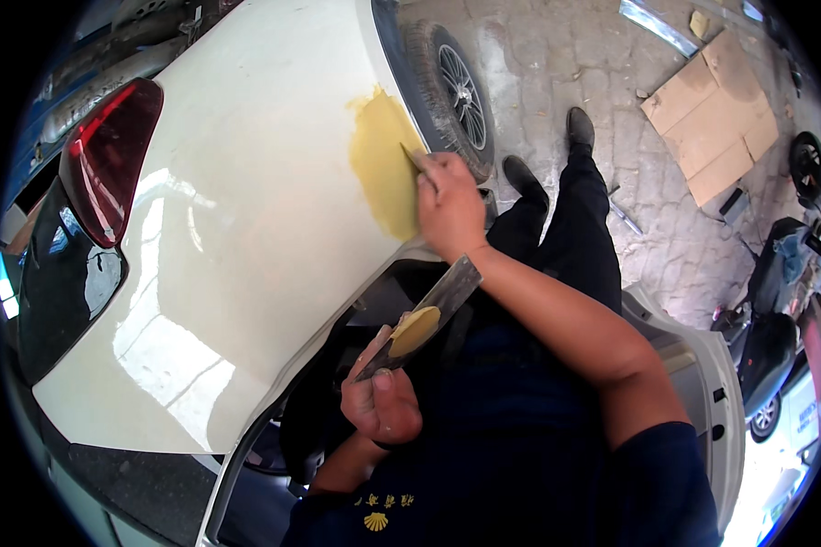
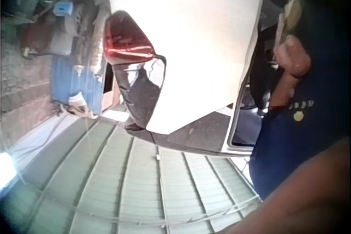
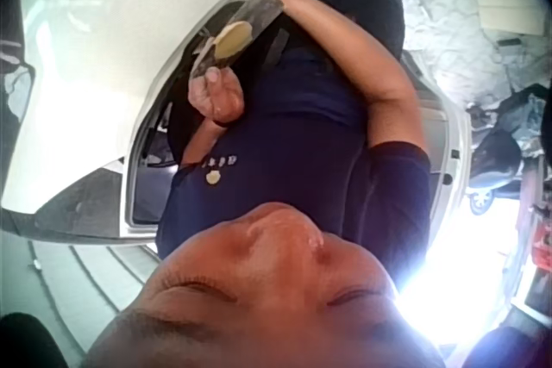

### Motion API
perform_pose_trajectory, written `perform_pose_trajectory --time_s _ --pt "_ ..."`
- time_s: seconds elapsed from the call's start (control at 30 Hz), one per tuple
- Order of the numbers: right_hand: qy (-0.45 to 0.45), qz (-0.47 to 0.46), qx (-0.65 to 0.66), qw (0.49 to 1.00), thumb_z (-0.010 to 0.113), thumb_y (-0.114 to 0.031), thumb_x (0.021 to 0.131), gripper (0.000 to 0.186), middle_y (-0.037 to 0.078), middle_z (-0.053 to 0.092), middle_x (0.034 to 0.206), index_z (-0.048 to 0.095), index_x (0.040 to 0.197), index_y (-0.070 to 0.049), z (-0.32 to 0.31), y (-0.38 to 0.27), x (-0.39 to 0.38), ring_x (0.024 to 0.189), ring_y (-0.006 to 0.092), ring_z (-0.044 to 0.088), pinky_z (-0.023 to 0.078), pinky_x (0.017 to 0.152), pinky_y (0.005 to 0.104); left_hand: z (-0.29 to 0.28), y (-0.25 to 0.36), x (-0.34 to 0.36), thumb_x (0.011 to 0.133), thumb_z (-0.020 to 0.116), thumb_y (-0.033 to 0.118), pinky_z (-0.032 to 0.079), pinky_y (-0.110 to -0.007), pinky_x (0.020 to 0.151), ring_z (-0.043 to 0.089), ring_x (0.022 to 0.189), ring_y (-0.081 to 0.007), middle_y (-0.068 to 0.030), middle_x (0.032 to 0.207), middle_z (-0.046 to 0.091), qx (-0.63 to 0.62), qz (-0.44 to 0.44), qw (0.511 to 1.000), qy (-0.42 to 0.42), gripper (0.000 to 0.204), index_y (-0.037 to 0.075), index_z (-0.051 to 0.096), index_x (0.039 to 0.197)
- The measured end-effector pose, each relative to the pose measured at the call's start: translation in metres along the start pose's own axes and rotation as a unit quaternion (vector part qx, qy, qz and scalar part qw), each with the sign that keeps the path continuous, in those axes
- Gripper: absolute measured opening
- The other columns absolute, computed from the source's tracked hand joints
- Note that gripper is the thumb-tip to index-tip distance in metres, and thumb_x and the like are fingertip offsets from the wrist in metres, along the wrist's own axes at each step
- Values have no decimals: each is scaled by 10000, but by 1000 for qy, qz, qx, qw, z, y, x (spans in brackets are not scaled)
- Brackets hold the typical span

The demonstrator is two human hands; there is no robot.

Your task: The person applies body filler from a tube onto a putty knife and spreads it over a damaged area on the rear quarter panel of a white car. The person smooths the filler to fill the imperfection on the car's surface.

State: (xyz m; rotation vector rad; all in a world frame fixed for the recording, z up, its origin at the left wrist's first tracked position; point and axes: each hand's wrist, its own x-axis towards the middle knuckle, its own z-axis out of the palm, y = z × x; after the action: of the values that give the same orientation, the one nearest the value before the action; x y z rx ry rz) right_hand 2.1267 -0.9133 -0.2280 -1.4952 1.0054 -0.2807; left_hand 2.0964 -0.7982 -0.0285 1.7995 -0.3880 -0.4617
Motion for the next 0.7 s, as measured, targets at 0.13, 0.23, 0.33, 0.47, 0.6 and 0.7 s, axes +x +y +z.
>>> perform_pose_trajectory --time_s 0.13,0.23,0.33,0.47,0.6,0.7 --pt "-67 -25 -7 997 624 -101 969 357 146 638 1166 694 1318 -68 -5 -25 -25 1096 346 640 525 926 408 3 1 0 1057 439 89 496 -558 1102 647 1206 -498 -424 1274 612 -10 5 1000 -25 464 -274 491 1340" --pt "-78 8 22 997 625 -107 968 362 117 635 1184 688 1323 -75 -24 -10 -14 1119 335 626 530 915 431 3 2 -4 1067 453 129 477 -518 1126 624 1260 -417 -367 1342 595 -17 -10 999 -47 476 -234 485 1373" --pt "-31 23 -2 999 618 -106 970 359 111 632 1205 683 1322 -77 -13 -5 11 1130 341 620 534 907 449 5 3 -3 1075 452 139 477 -522 1125 626 1258 -415 -357 1340 600 -16 -16 999 -47 477 -226 487 1380" --pt "-39 -35 -47 998 633 -101 947 403 119 635 1192 678 1347 -88 6 -24 -9 1110 337 628 532 911 449 8 2 -1 1081 456 144 473 -525 1129 629 1252 -417 -350 1341 602 -23 2 998 -52 476 -225 489 1379" --pt "-80 -30 4 996 626 -95 955 383 143 649 1163 695 1331 -74 -22 -11 -22 1091 343 648 529 931 437 11 4 -4 1080 462 141 469 -522 1132 631 1251 -413 -356 1339 605 -33 -15 998 -54 475 -235 490 1370" --pt "4 20 -2 1000 623 -95 965 375 152 649 1173 691 1332 -65 -24 6 -2 1096 347 649 528 931 430 14 4 -4 1081 459 142 466 -523 1132 632 1253 -410 -363 1336 607 -32 -1 998 -55 479 -239 490 1370"
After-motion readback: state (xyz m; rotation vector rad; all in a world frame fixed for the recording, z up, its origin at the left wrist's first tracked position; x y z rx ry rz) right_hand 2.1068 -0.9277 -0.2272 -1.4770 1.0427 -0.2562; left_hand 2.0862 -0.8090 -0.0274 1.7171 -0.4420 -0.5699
